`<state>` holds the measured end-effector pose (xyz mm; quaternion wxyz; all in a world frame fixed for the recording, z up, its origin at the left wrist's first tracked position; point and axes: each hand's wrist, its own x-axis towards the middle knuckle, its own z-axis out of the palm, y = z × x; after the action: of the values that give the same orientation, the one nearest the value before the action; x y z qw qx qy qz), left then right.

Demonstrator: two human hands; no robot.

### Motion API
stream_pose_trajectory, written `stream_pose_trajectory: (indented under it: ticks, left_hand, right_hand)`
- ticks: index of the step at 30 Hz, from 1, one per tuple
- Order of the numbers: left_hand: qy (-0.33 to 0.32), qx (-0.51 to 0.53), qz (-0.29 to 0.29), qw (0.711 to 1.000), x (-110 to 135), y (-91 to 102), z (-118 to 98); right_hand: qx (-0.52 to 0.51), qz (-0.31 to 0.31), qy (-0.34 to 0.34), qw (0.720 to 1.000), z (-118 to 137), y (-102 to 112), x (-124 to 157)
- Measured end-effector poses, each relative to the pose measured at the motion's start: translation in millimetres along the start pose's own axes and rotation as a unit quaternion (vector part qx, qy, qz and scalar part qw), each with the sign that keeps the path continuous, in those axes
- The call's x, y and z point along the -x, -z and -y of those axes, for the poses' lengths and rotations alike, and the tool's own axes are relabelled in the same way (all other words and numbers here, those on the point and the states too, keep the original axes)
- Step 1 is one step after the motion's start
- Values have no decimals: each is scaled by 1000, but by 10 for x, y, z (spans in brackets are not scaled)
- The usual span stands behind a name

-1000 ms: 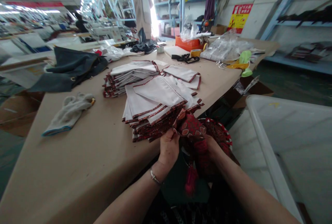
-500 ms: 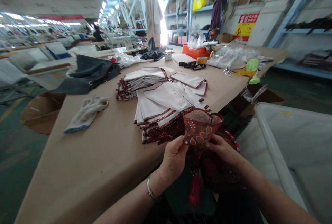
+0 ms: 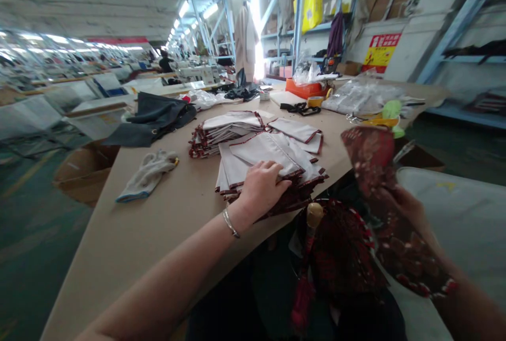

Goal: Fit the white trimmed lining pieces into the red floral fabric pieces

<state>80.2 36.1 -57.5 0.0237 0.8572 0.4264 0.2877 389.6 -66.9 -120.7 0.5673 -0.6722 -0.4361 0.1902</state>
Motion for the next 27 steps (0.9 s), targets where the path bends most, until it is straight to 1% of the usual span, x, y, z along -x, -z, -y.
stream_pose_trajectory:
  ticks: [1,2,3,4,5,6,7,8,10,12,13,15,17,19,21,22,23,24,27]
  left_hand:
    - [-3,-28,9,1000,-8,-34,-21]
    - [-2,-48,15,999,-16,-61,-46]
    - [0,-60,18,998,-27,-83,-70]
    - [1,-65,20,998,-41,-100,-89]
    - [2,-64,18,998,-60,-111,-101]
    - [3,-58,17,998,-84,-118,-105]
    - [8,-49,16,999,-110,-119,-103]
    - [16,-38,15,999,-138,-115,-96]
    - [38,-13,7,999,-186,-91,-74]
    - [63,23,-13,998,-215,-52,-51]
    - [78,48,-29,995,-218,-30,-42]
    - [105,101,-60,988,-203,14,-25]
    - [115,142,-81,980,-161,52,-10]
    - [97,159,-93,978,-101,89,2]
    - [74,161,-100,979,-35,134,13]
    - [66,159,-103,980,-4,162,19]
    - [62,155,-107,980,23,192,27]
    - [62,145,-113,981,45,226,38]
    - [80,99,-149,981,59,332,110]
  right_hand:
    - [38,5,-24,999,-311,-11,99]
    - [89,30,-44,995,-587,-33,209]
    - [132,61,-55,988,-808,-62,315]
    - [165,90,-58,981,-958,-97,401]
    - [183,110,-50,976,-1023,-137,454]
    - [183,115,-35,976,-1000,-183,466]
    - [175,109,-14,978,-892,-236,437]
    - [165,99,16,981,-708,-297,372]
    - [146,90,94,981,-193,-453,174]
    - [129,112,202,964,365,-650,-33]
    - [111,123,241,956,607,-760,-118]
    - [91,138,309,937,961,-983,-236]
    - [116,146,378,907,1145,-1183,-300]
    - [183,162,450,859,1216,-1337,-343]
    - [235,207,494,812,1251,-1440,-385]
    - [241,234,501,798,1273,-1474,-402]
    - [236,257,501,792,1304,-1501,-412]
    - [222,275,495,794,1347,-1521,-414]
    - [177,290,474,812,1532,-1571,-347]
